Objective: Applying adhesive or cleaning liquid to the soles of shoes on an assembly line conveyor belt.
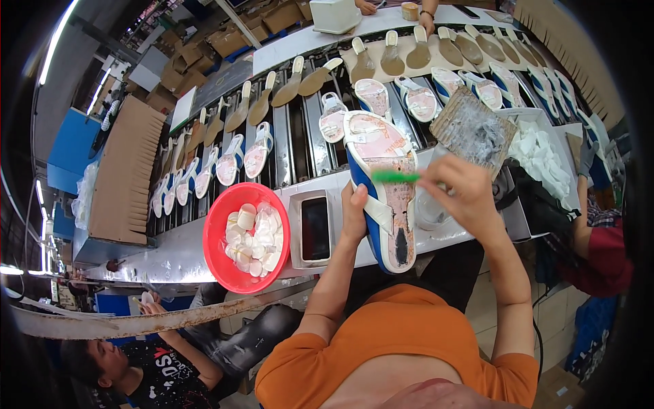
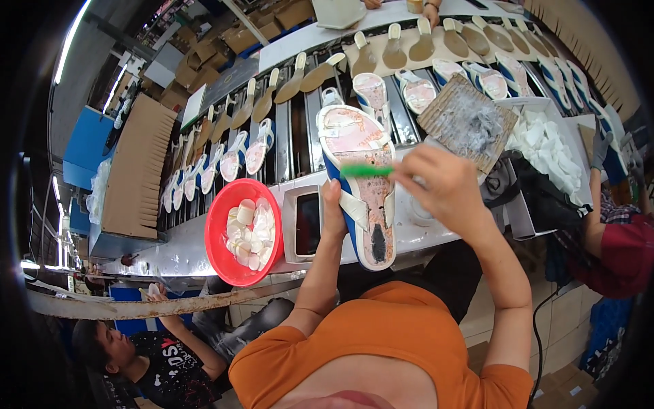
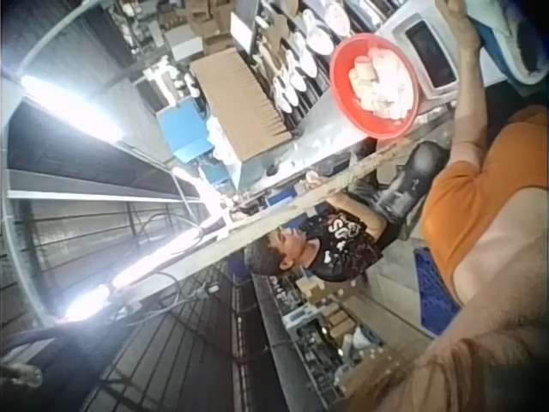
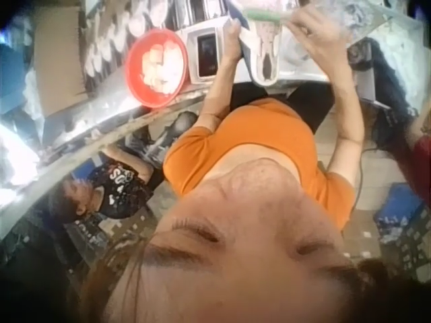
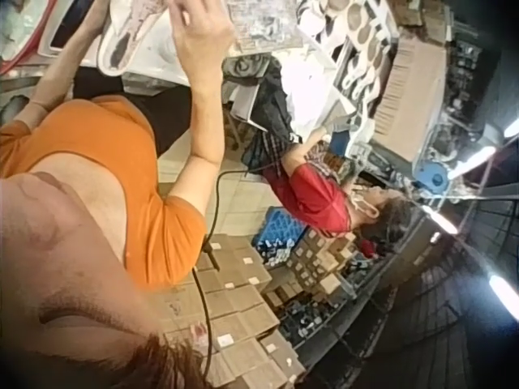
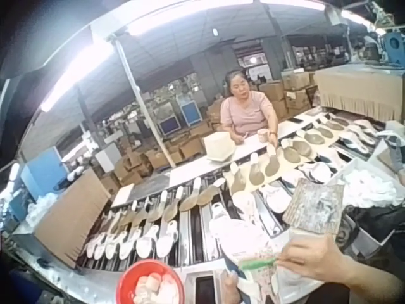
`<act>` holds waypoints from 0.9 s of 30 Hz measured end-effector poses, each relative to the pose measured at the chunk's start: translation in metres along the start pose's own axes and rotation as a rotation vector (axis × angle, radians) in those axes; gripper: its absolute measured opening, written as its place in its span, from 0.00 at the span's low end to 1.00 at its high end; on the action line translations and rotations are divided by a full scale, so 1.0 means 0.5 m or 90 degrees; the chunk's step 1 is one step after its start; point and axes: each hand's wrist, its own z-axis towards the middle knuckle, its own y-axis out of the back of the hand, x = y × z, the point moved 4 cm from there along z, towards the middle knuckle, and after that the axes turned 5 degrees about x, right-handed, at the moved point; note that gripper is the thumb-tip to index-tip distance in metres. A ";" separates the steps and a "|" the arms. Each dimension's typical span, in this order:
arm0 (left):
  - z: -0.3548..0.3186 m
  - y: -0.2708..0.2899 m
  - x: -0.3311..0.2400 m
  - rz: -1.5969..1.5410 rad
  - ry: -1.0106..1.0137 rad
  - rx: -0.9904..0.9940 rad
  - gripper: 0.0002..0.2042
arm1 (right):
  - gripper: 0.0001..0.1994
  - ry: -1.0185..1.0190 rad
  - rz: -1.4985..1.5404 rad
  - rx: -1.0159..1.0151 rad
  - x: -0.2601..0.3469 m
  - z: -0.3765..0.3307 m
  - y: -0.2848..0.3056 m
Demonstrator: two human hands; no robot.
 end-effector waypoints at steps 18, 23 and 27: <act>-0.009 0.009 0.051 0.027 0.016 0.032 0.42 | 0.06 -0.003 0.070 0.073 0.033 0.015 0.014; 0.003 -0.028 0.027 -0.087 0.018 0.090 0.45 | 0.06 -0.105 0.076 -0.033 -0.085 0.081 0.060; 0.006 -0.015 0.029 -0.097 0.053 0.089 0.45 | 0.07 -0.046 -0.004 0.022 -0.065 0.055 0.050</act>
